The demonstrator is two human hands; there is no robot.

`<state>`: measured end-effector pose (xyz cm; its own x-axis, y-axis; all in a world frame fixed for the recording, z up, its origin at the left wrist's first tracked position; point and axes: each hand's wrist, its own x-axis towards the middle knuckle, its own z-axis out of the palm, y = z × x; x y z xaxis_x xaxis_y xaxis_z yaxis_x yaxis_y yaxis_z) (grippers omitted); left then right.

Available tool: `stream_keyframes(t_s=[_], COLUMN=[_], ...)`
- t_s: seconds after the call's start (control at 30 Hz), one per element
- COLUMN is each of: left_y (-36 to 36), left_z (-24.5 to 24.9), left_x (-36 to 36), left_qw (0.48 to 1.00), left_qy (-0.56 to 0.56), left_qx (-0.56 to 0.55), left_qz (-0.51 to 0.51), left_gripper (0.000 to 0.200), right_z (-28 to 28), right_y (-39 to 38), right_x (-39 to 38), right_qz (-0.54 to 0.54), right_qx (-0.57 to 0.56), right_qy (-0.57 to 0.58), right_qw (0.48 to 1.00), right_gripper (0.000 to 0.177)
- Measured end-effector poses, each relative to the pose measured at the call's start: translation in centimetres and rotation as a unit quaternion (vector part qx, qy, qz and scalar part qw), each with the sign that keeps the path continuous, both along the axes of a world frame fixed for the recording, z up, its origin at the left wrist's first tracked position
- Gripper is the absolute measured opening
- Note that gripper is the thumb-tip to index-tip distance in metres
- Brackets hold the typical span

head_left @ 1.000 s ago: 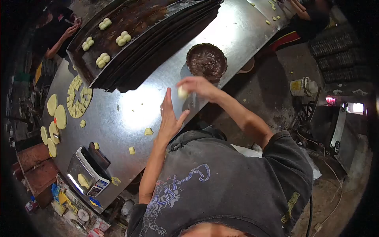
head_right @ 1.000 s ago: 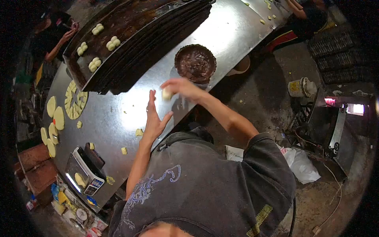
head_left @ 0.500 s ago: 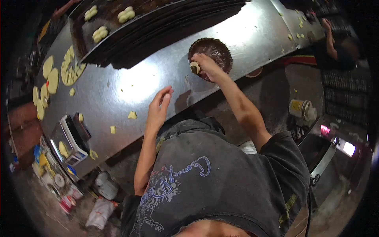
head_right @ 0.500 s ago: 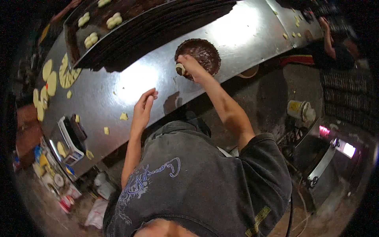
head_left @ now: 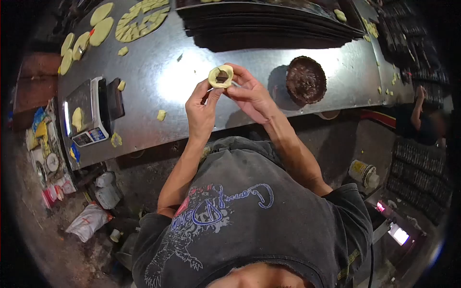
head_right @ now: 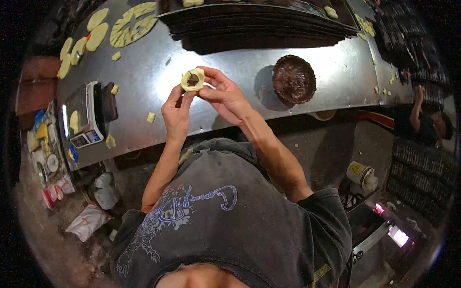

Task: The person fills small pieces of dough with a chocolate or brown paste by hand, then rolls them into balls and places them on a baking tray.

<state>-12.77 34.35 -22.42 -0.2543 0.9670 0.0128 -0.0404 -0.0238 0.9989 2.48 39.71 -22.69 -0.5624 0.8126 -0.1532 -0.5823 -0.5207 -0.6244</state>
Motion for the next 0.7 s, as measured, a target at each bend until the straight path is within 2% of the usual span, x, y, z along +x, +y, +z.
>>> stream_keyframes(t_s=[0.1,0.13,0.23,0.27,0.33,0.4,0.43,0.5,0.53,0.67,0.7], left_y=[-1.1,-1.4,-2.4,-2.7,-3.0,-3.4,-3.5,-3.8,-3.9,-3.4,-3.3], left_z=[1.2,1.4,1.6,1.7,1.2,0.8,0.9,1.3,1.5,1.7,2.0], left_x=[-3.1,-4.2,-7.3,-8.1,-9.2,-10.5,-11.0,-11.3,-11.4,-11.0,-10.6], left_qw=[1.0,1.0,0.999,0.997,0.991,0.994,0.995,0.996,0.994,0.994,0.994], left_qy=[0.017,0.009,-0.014,-0.02,-0.044,-0.02,-0.007,-0.07,-0.1,-0.083,-0.099], left_qx=[-0.004,-0.007,0.007,0.028,0.078,0.059,0.05,0.019,0.003,0.063,0.047], left_qz=[0.022,0.005,-0.052,-0.072,-0.099,-0.092,-0.088,-0.06,-0.047,-0.014,-0.011], left_gripper=[0.035,0.035,0.035,0.035,0.03,0.024,0.021,0.019,0.019,0.032,0.035], right_z=[1.9,2.0,3.0,3.4,3.5,3.5,3.8,4.7,4.7,4.4,4.6], right_y=[-0.9,-1.3,-1.5,-1.4,-1.6,-1.7,-2.0,-3.4,-4.0,-5.4,-5.6], right_x=[-3.0,-4.0,-5.3,-5.4,-6.3,-7.0,-7.6,-8.8,-9.3,-10.3,-10.4], right_qz=[-0.001,-0.013,0.057,0.099,0.05,0.009,-0.009,-0.046,-0.061,-0.122,-0.126], right_qx=[0.091,0.134,0.14,0.105,0.14,0.173,0.237,0.361,0.379,0.459,0.461], right_qy=[-0.107,-0.143,-0.244,-0.241,-0.287,-0.289,-0.306,-0.333,-0.295,-0.364,-0.367], right_qw=[0.99,0.981,0.958,0.96,0.946,0.941,0.922,0.87,0.875,0.801,0.798], right_gripper=[0.05,0.037,0.027,0.021,0.02,0.019,0.02,0.021,0.025,0.023,0.025])
